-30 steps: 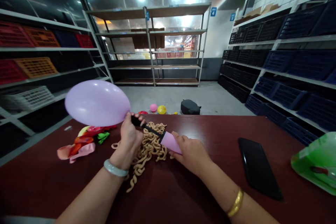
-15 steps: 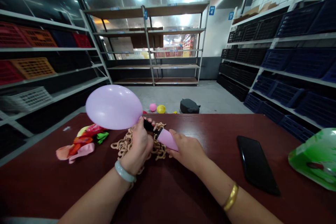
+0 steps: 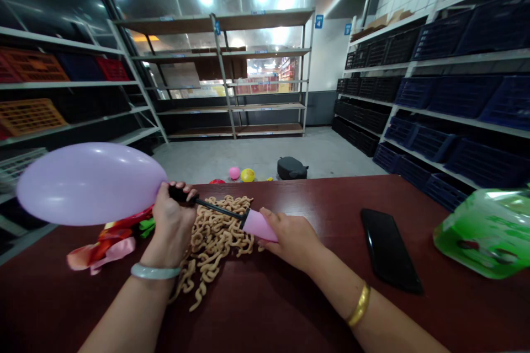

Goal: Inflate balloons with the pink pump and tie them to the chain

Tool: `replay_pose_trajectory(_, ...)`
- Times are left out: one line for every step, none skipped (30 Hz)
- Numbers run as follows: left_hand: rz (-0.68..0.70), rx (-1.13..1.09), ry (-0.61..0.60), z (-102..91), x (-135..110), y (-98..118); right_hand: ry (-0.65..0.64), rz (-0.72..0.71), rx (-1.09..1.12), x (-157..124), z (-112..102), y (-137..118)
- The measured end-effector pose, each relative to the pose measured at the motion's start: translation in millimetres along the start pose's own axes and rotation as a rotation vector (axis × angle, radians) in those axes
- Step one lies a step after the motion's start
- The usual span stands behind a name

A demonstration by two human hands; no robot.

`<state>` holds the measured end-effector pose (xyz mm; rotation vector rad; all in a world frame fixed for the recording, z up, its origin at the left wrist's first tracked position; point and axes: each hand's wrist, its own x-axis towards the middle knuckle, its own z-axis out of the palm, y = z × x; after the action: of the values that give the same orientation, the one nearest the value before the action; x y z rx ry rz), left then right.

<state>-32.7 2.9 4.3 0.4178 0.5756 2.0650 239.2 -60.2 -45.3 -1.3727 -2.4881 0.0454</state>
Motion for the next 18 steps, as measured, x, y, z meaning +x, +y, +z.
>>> replay_pose_trajectory(0.004, 0.000, -0.029, 1.7, -5, -6, -0.001, 0.001, 0.006, 0, -1, 1)
replay_pose_trajectory(0.000, 0.003, -0.060, 3.6, -11, -13, -0.003, 0.003, 0.013, 0, -2, 1)
replay_pose_trajectory(-0.012, 0.009, -0.089, 5.4, -18, -20, -0.003, 0.008, 0.019, 0, -3, 1)
replay_pose_trajectory(-0.031, 0.018, -0.115, 7.1, -25, -28, -0.002, 0.016, 0.022, 0, -3, 1)
replay_pose_trajectory(-0.050, 0.029, -0.134, 8.7, -32, -36, 0.000, 0.028, 0.022, 0, -4, 0)
replay_pose_trajectory(-0.069, 0.042, -0.150, 9.9, -40, -43, 0.003, 0.040, 0.019, 0, -5, -1)
replay_pose_trajectory(-0.086, 0.055, -0.162, 10.9, -47, -51, 0.003, 0.045, 0.019, 0, -5, -2)
replay_pose_trajectory(-0.100, 0.067, -0.172, 11.7, -54, -58, 0.008, 0.052, 0.017, 1, -5, -3)
replay_pose_trajectory(-0.108, 0.076, -0.178, 12.3, -61, -64, 0.013, 0.056, 0.021, 1, -4, -4)
replay_pose_trajectory(-0.117, 0.083, -0.183, 12.8, -67, -68, 0.012, 0.051, 0.030, 2, -4, -4)
replay_pose_trajectory(-0.123, 0.086, -0.183, 13.3, -71, -72, 0.014, 0.054, 0.034, 3, -3, -3)
replay_pose_trajectory(-0.131, 0.088, -0.180, 13.7, -75, -74, 0.013, 0.055, 0.035, 4, -2, -3)
replay_pose_trajectory(-0.139, 0.089, -0.175, 14.1, -77, -76, 0.013, 0.056, 0.032, 4, -1, -2)
replay_pose_trajectory(-0.144, 0.088, -0.170, 14.4, -78, -76, 0.015, 0.058, 0.025, 5, -1, -2)
replay_pose_trajectory(-0.145, 0.083, -0.164, 14.5, -78, -75, 0.022, 0.059, 0.016, 5, -2, -3)
replay_pose_trajectory(-0.144, 0.074, -0.162, 14.6, -78, -74, 0.032, 0.055, 0.006, 5, -3, -4)
replay_pose_trajectory(-0.144, 0.066, -0.163, 14.6, -78, -73, 0.046, 0.045, -0.004, 4, -4, -5)
replay_pose_trajectory(-0.148, 0.060, -0.165, 14.5, -78, -73, 0.061, 0.028, -0.017, 4, -6, -7)
